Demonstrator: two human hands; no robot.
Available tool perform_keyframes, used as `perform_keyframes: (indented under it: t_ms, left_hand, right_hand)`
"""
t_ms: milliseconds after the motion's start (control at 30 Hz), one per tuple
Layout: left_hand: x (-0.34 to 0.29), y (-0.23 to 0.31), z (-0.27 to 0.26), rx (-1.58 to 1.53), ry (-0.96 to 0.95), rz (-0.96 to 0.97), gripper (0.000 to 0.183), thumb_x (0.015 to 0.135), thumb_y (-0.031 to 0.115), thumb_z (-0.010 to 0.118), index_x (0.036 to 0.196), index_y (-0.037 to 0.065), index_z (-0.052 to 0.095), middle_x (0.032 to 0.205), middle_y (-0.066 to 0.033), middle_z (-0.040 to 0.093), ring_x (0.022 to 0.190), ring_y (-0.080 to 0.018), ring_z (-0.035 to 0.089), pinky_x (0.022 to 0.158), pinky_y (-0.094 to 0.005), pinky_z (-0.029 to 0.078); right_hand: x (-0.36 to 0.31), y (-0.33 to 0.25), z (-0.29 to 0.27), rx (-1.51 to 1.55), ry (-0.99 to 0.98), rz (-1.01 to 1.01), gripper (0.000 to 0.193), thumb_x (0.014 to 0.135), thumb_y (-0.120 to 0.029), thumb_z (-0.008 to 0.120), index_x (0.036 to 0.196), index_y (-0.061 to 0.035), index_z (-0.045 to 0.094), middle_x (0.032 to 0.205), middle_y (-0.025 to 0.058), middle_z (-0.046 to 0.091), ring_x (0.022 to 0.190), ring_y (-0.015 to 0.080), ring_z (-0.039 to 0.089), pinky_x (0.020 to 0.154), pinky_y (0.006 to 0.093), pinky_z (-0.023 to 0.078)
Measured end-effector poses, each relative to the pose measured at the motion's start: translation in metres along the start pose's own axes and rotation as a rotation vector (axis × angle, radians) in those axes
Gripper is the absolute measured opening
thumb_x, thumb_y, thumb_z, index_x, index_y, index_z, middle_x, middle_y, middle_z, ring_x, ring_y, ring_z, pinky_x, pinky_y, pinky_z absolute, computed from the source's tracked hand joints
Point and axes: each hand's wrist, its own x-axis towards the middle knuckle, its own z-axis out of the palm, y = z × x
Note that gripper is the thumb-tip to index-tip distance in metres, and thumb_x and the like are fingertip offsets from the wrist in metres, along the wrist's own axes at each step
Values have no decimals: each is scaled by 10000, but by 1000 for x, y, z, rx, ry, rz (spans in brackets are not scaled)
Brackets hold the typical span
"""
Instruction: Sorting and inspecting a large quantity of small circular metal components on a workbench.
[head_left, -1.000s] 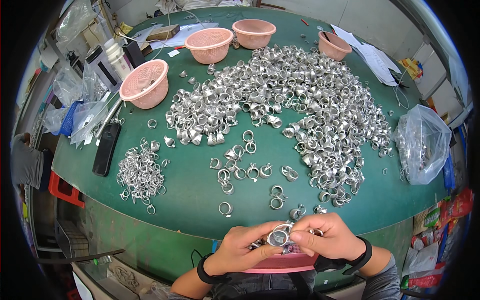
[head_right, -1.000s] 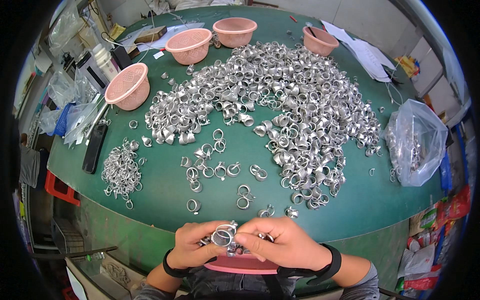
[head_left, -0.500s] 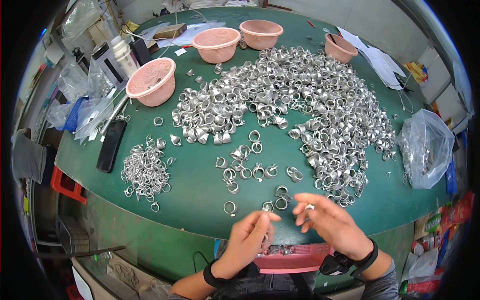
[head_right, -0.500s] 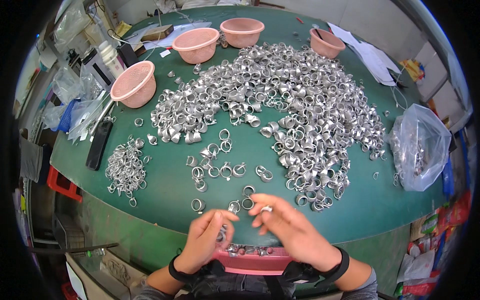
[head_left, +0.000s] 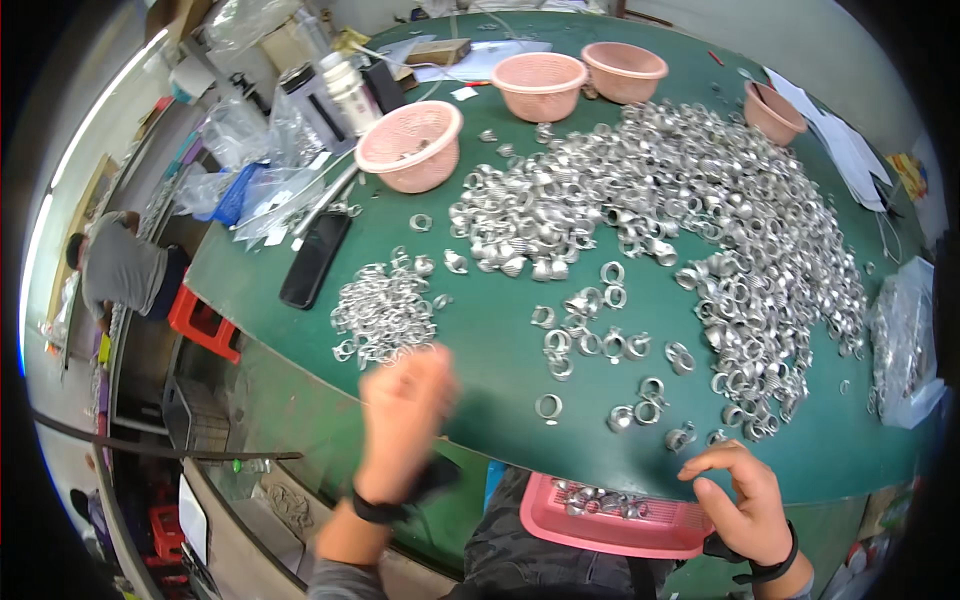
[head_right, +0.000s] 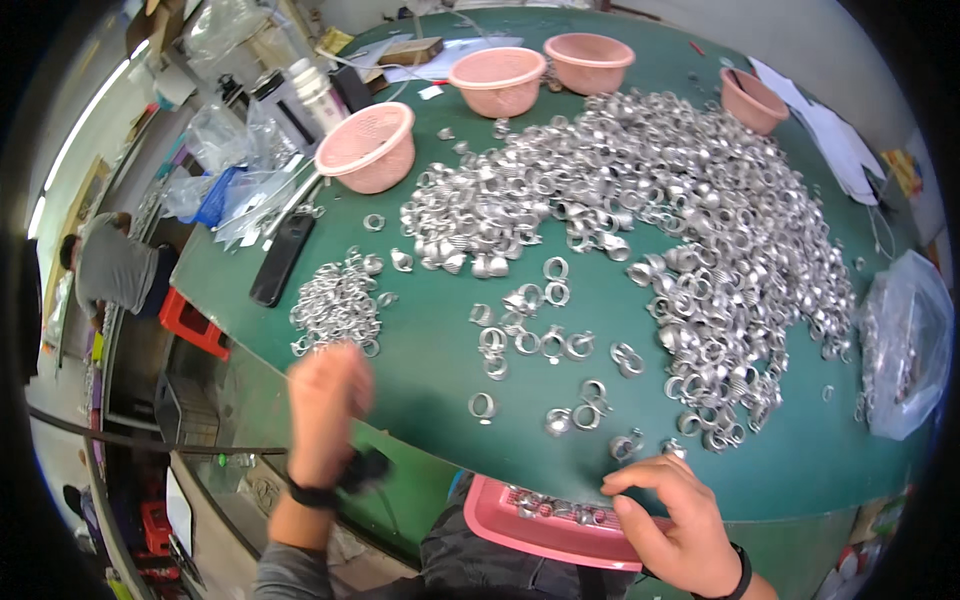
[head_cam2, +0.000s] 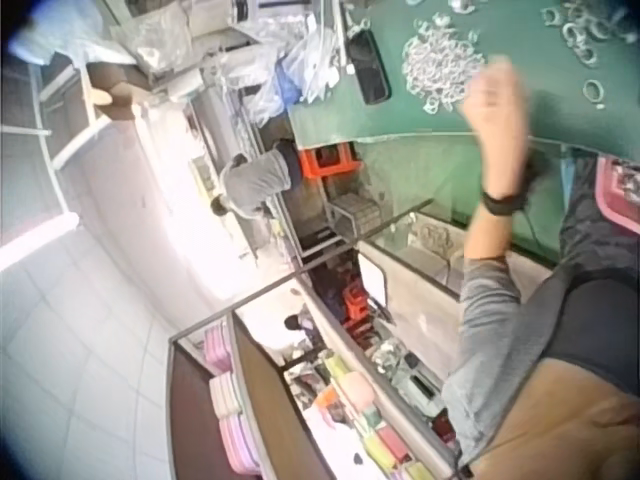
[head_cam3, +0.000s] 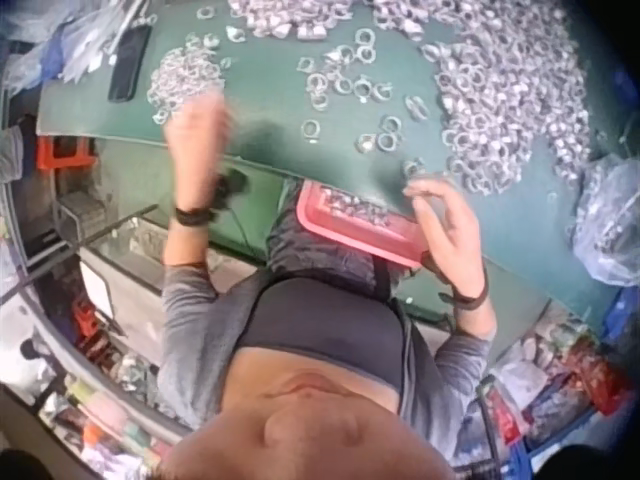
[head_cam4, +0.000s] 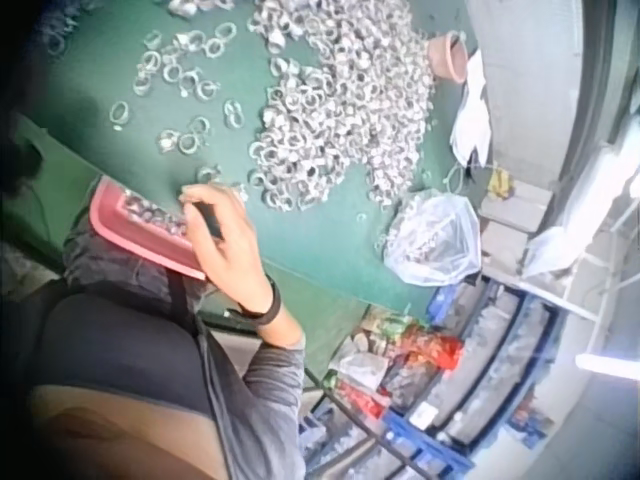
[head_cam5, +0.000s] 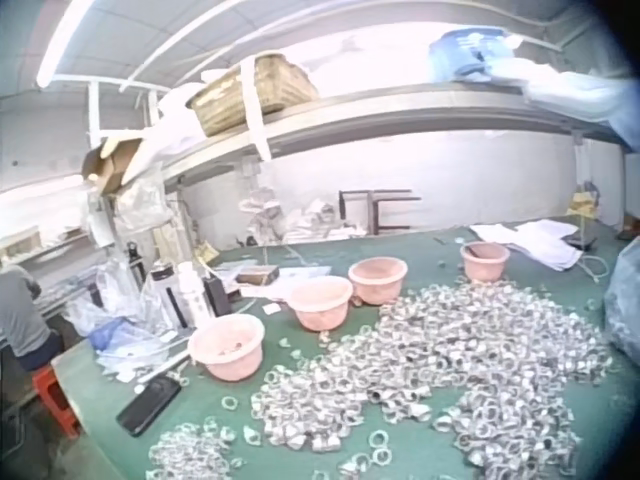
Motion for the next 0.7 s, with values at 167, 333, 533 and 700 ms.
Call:
perform_keyframes:
  t_ms: [167, 333, 533, 700]
  left_hand:
    - [84, -28, -60, 845, 76, 561, 187, 736, 107, 536, 874, -15, 501, 923, -152, 502, 840, -247, 486, 737, -325, 374]
    - [49, -17, -33, 1058, -8, 809, 274, 682, 103, 584, 920, -10, 510, 991, -177, 489, 912, -317, 475, 775, -375, 367]
    - [-7, -19, 33, 906, -693, 588, 290, 675, 153, 613, 898, 6, 499, 779, -132, 505, 698, -279, 513, 600, -352, 413]
    - [-9, -4, 49, 884, -703, 754, 233, 695, 153, 589, 867, 16, 514, 683, -116, 480, 670, -275, 509, 565, -354, 410]
  right_hand:
    - [-4, 2, 2, -70, 42, -135, 118, 708, -21, 555, 825, -18, 542, 762, 90, 563, 696, 225, 520, 653, 302, 390]
    - [-10, 24, -6, -157, 108, -68, 113, 707, -32, 553, 818, -12, 540, 734, 94, 547, 671, 243, 501, 624, 315, 394]
    - [-7, 33, 1, -348, 127, 21, 265, 689, -84, 586, 929, -16, 497, 800, 120, 512, 746, 278, 483, 671, 340, 396]
    - [4, 25, -9, -384, 139, -179, 215, 696, -87, 580, 884, -6, 514, 802, 129, 516, 755, 291, 478, 682, 345, 397]
